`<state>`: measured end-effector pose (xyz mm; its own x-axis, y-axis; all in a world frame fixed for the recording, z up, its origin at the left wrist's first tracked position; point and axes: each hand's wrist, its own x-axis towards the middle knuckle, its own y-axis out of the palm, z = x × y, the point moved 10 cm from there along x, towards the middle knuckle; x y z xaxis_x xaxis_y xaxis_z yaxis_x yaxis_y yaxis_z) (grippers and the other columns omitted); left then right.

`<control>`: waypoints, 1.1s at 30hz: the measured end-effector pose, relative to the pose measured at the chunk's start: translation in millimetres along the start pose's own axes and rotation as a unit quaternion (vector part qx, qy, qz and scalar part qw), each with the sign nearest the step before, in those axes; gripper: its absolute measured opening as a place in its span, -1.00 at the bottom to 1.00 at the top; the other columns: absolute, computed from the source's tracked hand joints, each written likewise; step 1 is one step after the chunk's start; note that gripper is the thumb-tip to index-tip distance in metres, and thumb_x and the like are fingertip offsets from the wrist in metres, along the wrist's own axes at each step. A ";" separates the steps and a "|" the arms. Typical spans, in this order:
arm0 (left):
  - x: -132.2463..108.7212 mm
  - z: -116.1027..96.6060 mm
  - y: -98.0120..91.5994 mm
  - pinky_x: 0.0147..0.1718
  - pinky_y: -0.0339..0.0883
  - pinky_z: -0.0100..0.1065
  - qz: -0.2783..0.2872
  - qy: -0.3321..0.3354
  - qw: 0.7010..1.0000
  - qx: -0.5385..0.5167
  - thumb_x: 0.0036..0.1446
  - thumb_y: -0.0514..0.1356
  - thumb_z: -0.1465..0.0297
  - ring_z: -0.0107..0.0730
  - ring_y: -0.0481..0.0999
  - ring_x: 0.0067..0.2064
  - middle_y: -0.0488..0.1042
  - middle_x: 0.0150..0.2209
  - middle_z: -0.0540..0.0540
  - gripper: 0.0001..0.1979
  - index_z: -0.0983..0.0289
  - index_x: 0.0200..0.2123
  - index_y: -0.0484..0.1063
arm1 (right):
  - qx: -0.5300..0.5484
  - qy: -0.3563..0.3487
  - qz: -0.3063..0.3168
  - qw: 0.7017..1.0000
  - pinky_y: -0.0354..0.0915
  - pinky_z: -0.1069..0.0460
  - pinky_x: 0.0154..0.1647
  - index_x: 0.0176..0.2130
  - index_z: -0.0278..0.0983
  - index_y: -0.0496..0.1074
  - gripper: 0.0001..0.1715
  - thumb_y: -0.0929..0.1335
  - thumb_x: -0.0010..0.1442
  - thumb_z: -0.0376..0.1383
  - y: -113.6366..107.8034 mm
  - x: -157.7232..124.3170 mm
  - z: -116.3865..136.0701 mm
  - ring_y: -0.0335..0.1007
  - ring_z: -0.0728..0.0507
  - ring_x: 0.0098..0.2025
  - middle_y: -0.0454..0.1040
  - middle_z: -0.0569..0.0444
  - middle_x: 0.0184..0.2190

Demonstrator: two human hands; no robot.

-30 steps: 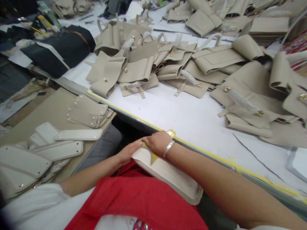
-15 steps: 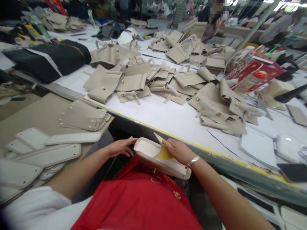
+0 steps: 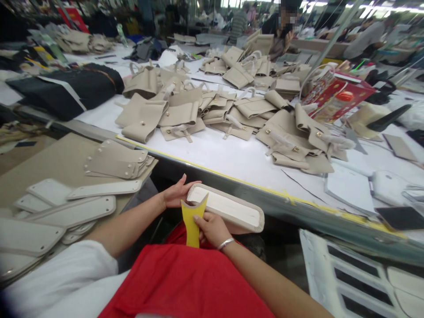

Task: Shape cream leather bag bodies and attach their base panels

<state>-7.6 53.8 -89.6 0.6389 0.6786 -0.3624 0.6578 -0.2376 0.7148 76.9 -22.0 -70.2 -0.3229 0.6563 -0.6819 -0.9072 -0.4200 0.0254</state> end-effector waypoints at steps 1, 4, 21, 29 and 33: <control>-0.3 -0.6 -0.5 -0.11 0.23 -0.22 0.001 0.011 1.000 -0.015 0.04 -0.18 -0.16 -0.22 0.43 -0.10 0.36 0.01 0.17 -0.25 0.20 0.16 0.11 | 0.044 0.025 0.005 0.999 0.17 0.21 -0.73 -0.42 -0.33 0.34 -0.77 0.27 0.15 -0.22 9.6 6.4 -7.8 0.22 0.07 -0.73 0.35 0.18 -0.73; -0.9 -0.4 -3.8 -0.01 0.15 -0.21 0.003 0.029 0.998 -0.050 0.07 -0.18 -0.14 -0.21 0.41 -0.06 0.36 0.01 0.21 -0.24 0.27 0.15 0.12 | 0.165 0.061 0.012 0.984 0.29 0.21 -0.65 -0.34 -0.36 0.33 -0.86 0.29 0.15 -0.30 34.4 22.3 -17.5 0.34 0.07 -0.65 0.46 0.07 -0.54; 12.0 -13.4 -15.0 -0.31 0.27 -0.40 -0.146 0.049 0.983 0.102 0.03 -0.04 -0.11 -0.35 0.45 -0.29 0.49 -0.25 0.10 -0.35 0.23 0.00 0.33 | 0.312 0.073 0.095 0.942 0.39 0.17 -0.53 -0.18 -0.46 0.37 -0.71 0.32 0.14 -0.28 52.7 49.5 -11.9 0.46 -0.01 -0.54 0.53 -0.12 -0.40; 13.2 -26.8 -23.8 -0.22 0.24 -0.34 -0.271 0.074 0.907 0.314 0.10 -0.10 -0.06 -0.26 0.42 -0.22 0.49 -0.27 0.15 -0.38 0.31 -0.10 0.40 | 0.330 0.088 0.092 0.935 0.39 0.16 -0.51 -0.26 -0.41 0.39 -0.77 0.33 0.12 -0.27 40.0 50.4 -23.3 0.47 -0.03 -0.50 0.53 -0.07 -0.42; 11.6 -47.1 -13.1 -0.08 0.17 -0.23 -0.314 0.085 0.790 0.520 0.14 -0.07 0.02 -0.15 0.40 -0.13 0.46 -0.18 0.20 -0.47 0.29 -0.10 0.40 | 0.332 0.097 0.074 0.935 0.36 0.17 -0.55 -0.31 -0.38 0.37 -0.74 0.34 0.08 -0.21 41.3 51.0 -27.0 0.46 -0.01 -0.51 0.52 -0.04 -0.43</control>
<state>-27.6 97.5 -75.0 0.0518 0.9518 -0.3023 0.8525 -0.1997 -0.4830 30.2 -22.8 -123.7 -0.4622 0.4682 -0.7531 -0.8448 0.0258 0.5345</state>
